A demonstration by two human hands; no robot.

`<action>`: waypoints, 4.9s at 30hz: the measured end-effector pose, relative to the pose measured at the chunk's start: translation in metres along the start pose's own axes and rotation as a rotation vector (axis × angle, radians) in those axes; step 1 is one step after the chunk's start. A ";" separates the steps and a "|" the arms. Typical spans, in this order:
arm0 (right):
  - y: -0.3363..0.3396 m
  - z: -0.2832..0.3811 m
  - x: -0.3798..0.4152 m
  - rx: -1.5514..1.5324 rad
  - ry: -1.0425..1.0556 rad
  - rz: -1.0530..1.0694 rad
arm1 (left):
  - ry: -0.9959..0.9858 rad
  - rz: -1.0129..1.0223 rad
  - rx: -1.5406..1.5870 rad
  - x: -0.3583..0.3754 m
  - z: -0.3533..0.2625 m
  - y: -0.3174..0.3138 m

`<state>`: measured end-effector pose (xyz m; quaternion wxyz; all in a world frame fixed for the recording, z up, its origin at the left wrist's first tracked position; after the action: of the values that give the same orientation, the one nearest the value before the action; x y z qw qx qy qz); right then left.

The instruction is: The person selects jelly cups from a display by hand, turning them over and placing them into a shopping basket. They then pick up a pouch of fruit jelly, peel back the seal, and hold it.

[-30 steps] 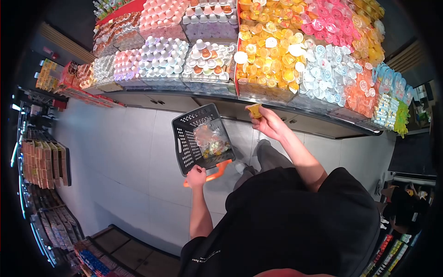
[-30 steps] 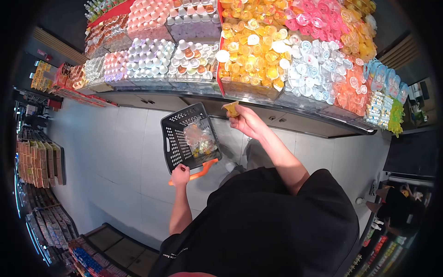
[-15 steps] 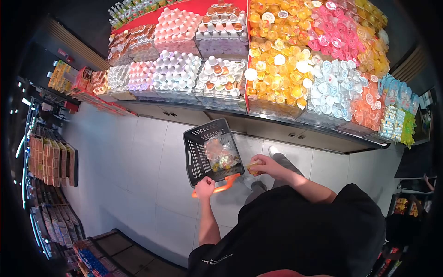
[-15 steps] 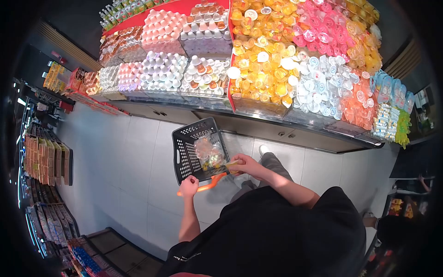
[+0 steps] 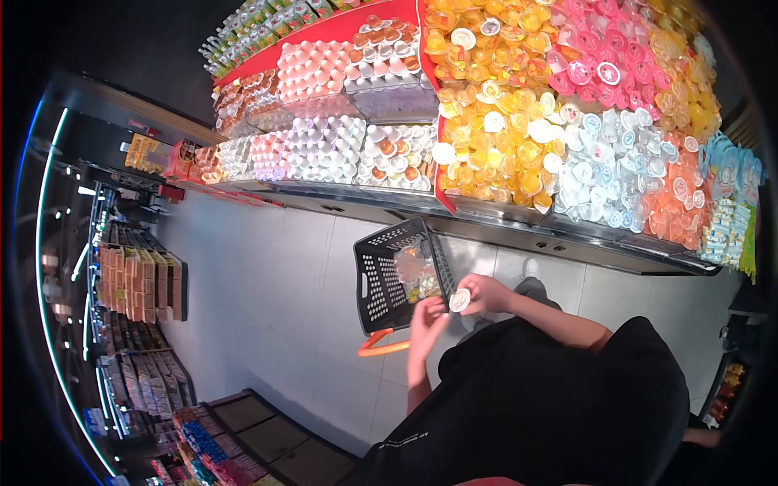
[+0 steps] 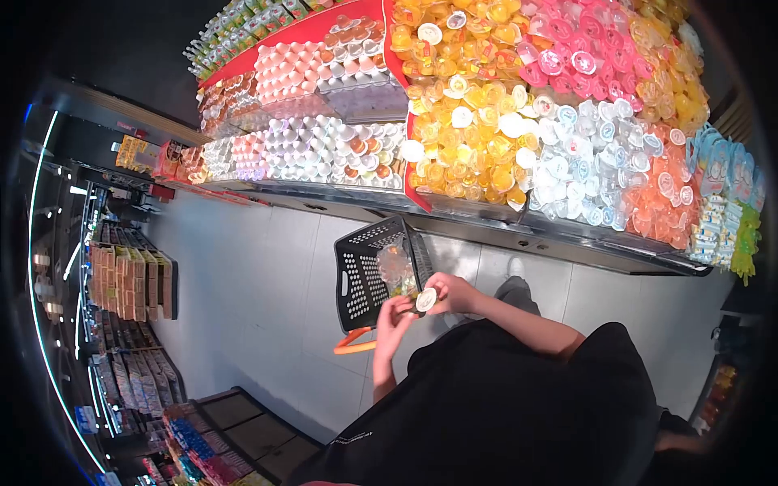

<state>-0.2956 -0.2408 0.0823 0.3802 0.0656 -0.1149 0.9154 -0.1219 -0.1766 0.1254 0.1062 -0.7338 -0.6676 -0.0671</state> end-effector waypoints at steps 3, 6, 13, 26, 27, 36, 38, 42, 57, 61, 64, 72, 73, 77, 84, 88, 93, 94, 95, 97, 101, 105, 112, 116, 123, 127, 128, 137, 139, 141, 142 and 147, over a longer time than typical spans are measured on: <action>0.035 -0.001 0.000 -0.263 0.101 0.060 | -0.038 0.096 -0.269 -0.052 -0.021 -0.072; 0.083 0.032 0.009 -0.294 0.168 0.003 | -0.062 0.049 -0.398 -0.096 -0.045 -0.113; 0.163 0.057 0.053 -0.324 0.039 -0.139 | 0.026 0.114 -0.603 -0.168 -0.088 -0.139; 0.214 0.058 0.097 -0.378 0.020 -0.030 | -0.114 -0.185 -0.136 -0.257 -0.128 -0.102; 0.215 0.057 0.096 -0.384 0.031 -0.029 | -0.170 -0.177 -0.220 -0.262 -0.136 -0.103; 0.221 0.084 0.083 -0.298 0.044 -0.102 | -0.294 -0.275 -0.380 -0.311 -0.152 -0.090; 0.228 0.087 0.091 -0.271 0.001 -0.124 | -0.294 -0.333 -0.295 -0.326 -0.148 -0.087; 0.228 0.091 0.093 -0.202 -0.030 -0.091 | -0.280 -0.433 -0.190 -0.351 -0.147 -0.074; 0.223 0.092 0.099 -0.235 -0.101 -0.099 | -0.480 -0.598 -1.086 -0.344 -0.178 -0.102; 0.229 0.090 0.103 -0.238 -0.077 -0.112 | -0.368 -0.586 -1.232 -0.347 -0.175 -0.094; 0.234 0.089 0.105 -0.261 -0.080 -0.137 | -0.332 -0.558 -1.244 -0.349 -0.171 -0.091; 0.241 0.091 0.110 -0.238 -0.053 -0.137 | -0.440 -0.578 -1.030 -0.346 -0.165 -0.115; 0.240 0.089 0.111 -0.236 -0.057 -0.133 | -0.451 -0.596 -1.036 -0.347 -0.164 -0.113; 0.245 0.089 0.115 -0.211 -0.080 -0.159 | -0.453 -0.591 -0.955 -0.354 -0.162 -0.108; 0.246 0.085 0.114 -0.194 -0.181 -0.178 | -0.408 -0.503 -0.837 -0.353 -0.161 -0.114; 0.246 0.074 0.107 -0.226 -0.132 -0.127 | -0.427 -0.499 -0.890 -0.343 -0.165 -0.116; 0.244 0.075 0.101 -0.237 -0.094 -0.126 | -0.457 -0.503 -0.815 -0.327 -0.165 -0.117; 0.243 0.076 0.100 -0.239 -0.074 -0.132 | -0.478 -0.530 -0.823 -0.321 -0.167 -0.115; 0.241 0.076 0.102 -0.243 -0.076 -0.125 | -0.525 -0.532 -0.811 -0.310 -0.168 -0.115; 0.239 0.081 0.101 -0.219 -0.074 -0.081 | -0.464 -0.533 -0.754 -0.291 -0.157 -0.112; 0.230 0.075 0.098 -0.167 -0.097 -0.019 | -0.312 -0.548 -0.827 -0.230 -0.116 -0.104; 0.215 0.053 0.091 -0.131 -0.119 0.131 | -0.103 -0.548 -0.995 -0.155 -0.035 -0.074; 0.185 0.041 0.088 -0.105 -0.229 0.192 | 0.330 -0.704 -1.081 -0.025 0.072 -0.007; 0.176 0.021 0.084 -0.267 -0.233 0.176 | 0.614 -0.717 -1.167 0.022 0.094 0.035; 0.150 0.015 0.093 -0.148 -0.177 0.063 | 1.059 -0.550 -1.368 0.066 0.130 0.102; 0.118 0.027 0.104 -0.146 -0.199 -0.042 | 0.981 -0.245 -1.561 0.081 0.141 0.137; 0.108 0.028 0.107 -0.169 -0.196 -0.034 | 0.949 -0.214 -1.555 0.080 0.152 0.143; -0.001 -0.036 0.160 -0.115 -0.278 0.050 | 0.654 -0.143 -1.491 0.066 0.135 0.138; -0.031 -0.038 0.162 0.029 -0.285 0.074 | 0.598 -0.160 -1.458 0.066 0.130 0.131; -0.062 -0.030 0.160 0.115 -0.269 0.071 | 0.561 -0.170 -1.424 0.069 0.137 0.122; -0.079 -0.016 0.153 0.203 -0.206 0.111 | 0.473 -0.206 -1.429 0.069 0.140 0.116; -0.152 0.004 0.086 0.600 0.184 0.170 | 0.350 -0.269 -1.478 0.077 0.127 0.090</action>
<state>-0.2480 -0.0794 0.1288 0.2748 0.0821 0.1899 0.9390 -0.0301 -0.0783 0.0146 -0.3167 -0.5054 -0.5061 -0.6230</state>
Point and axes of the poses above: each hand's wrist, its own x-axis away from the middle knuckle, its own y-axis out of the back of the hand, z = x × y, the point moved 7 cm from there along -x, towards the middle knuckle, and after that the axes turned 6 degrees about z, right-handed, at the moved point
